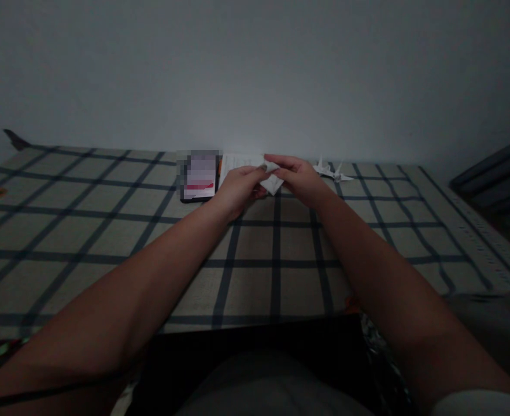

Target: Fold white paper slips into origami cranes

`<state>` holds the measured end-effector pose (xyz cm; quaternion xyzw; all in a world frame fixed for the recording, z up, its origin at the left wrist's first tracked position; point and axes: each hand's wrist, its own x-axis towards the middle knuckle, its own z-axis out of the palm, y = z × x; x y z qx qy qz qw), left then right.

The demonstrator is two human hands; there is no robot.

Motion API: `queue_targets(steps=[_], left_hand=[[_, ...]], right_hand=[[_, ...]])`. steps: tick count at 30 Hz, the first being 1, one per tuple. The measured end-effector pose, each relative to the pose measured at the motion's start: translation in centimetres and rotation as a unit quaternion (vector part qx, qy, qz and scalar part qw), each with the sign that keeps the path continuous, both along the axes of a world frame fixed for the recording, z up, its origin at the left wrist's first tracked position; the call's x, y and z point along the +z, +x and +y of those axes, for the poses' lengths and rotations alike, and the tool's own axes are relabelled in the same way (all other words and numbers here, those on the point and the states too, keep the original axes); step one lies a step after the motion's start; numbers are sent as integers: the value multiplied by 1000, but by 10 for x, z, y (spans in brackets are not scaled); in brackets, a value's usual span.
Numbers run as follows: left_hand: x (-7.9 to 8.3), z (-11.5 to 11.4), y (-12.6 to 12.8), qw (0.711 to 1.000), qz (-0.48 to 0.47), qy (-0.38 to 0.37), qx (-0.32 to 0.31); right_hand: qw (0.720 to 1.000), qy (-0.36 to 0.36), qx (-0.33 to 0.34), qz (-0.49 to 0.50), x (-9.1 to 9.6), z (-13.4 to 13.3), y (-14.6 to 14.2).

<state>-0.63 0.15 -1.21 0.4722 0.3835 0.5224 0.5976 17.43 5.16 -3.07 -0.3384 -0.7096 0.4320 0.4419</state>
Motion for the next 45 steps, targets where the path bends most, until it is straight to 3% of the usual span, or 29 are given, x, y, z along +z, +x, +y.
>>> queue_targets(steps=[6,12,16,27,36,45], left_hand=[[0,0,0,999,44,-32,-2],[-3,7,-6,991,89,66,77],[3,5,-6,983,116,79,120],[0,7,-8,975,156,74,142],[5,4,-6,987,97,46,117],[-1,7,-5,989,88,36,115]], right_hand=[[998,-14,4,63,2,-3,-4],[994,-80,-2,77,7,-8,-8],[993,-114,7,23,10,-12,-8],[996,-80,23,-26,11,-17,-5],[997,-69,20,-26,11,-17,-4],[997,-47,-6,-63,11,-16,-4]])
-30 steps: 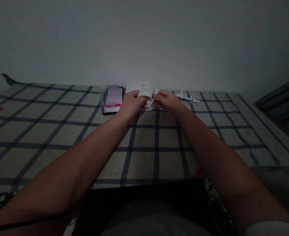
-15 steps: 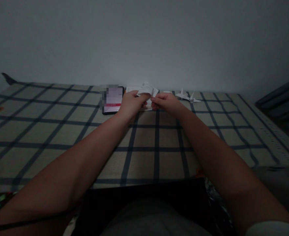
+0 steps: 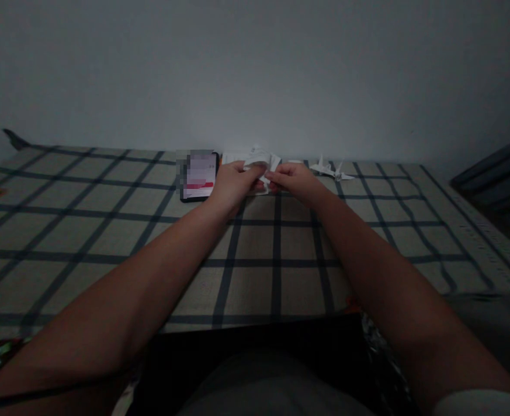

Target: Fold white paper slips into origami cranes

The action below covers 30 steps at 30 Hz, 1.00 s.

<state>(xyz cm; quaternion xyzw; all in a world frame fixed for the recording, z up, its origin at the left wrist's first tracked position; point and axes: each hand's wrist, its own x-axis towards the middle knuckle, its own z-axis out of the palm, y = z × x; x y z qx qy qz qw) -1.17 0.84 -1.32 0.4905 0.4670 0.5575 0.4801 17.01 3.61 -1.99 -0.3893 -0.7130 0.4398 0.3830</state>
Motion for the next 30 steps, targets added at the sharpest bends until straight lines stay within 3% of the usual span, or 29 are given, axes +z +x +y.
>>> queue_targets(steps=[8,30], left_hand=[[8,-5,1,999,-33,-17,-36],[12,-7,0,998,60,9,18]], right_hand=[[1000,-11,8,15,-1,0,0],[990,-72,65,102,0,-2,-1]])
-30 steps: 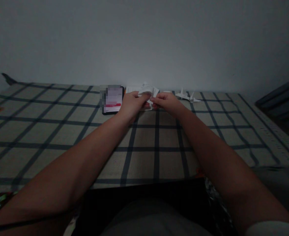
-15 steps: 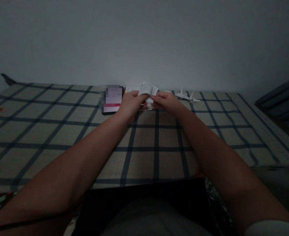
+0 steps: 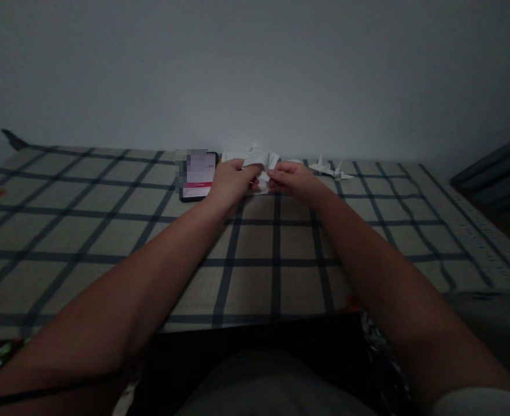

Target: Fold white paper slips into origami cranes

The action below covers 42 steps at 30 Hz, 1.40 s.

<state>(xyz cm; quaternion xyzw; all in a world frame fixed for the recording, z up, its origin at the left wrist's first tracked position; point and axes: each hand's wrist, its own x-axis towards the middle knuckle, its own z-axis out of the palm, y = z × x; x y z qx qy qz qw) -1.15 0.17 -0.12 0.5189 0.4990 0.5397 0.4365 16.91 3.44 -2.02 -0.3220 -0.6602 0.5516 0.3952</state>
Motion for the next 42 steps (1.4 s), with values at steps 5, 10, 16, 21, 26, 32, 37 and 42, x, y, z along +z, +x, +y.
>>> queue_targets(steps=[5,10,16,21,26,32,37,42], left_hand=[[-5,0,-2,1000,17,12,-5],[-5,-2,0,1000,14,7,-1],[-2,-4,0,1000,29,11,3],[-6,-1,0,1000,9,17,1],[-8,0,2,1000,-27,-1,-9],[-8,2,2,997,-69,-4,-30],[-8,3,2,998,-62,2,-32],[-4,1,3,999,-50,-2,-10]], right_hand=[[999,-25,-28,-13,0,0,-3],[999,-9,-27,-27,-1,3,-1],[998,4,-40,-53,-1,4,0],[996,32,-43,-66,0,2,0],[996,29,-44,-78,3,0,-1],[996,44,-44,-71,0,3,0],[997,27,-41,-55,-2,4,1],[1000,0,-12,-15,-3,5,1]])
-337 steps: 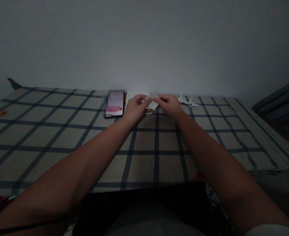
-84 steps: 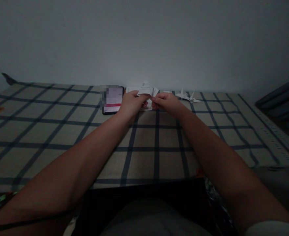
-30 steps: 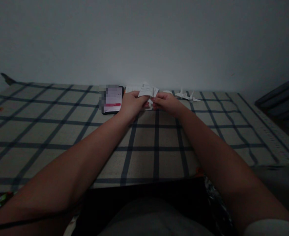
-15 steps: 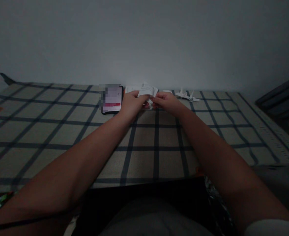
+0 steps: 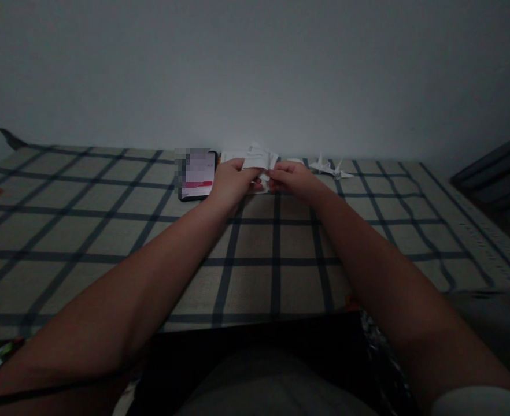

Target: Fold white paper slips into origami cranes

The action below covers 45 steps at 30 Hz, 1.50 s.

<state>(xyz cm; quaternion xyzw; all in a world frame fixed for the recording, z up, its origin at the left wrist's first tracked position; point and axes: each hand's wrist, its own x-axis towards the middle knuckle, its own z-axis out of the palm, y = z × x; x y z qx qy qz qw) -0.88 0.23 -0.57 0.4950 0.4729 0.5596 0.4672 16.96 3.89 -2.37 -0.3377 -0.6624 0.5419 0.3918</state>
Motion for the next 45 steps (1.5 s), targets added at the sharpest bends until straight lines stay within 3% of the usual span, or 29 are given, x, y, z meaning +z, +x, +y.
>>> queue_targets(steps=[19,27,34,45], left_hand=[[-4,3,0,1000,-23,-7,4],[0,0,0,1000,10,3,7],[-3,2,0,1000,11,2,18],[-12,8,-1,999,-25,-34,-7]], right_hand=[[996,56,9,-75,5,-3,3],[998,-1,17,-54,6,-5,0],[996,9,1,-89,10,-8,-1],[984,72,6,-165,13,-10,-1]])
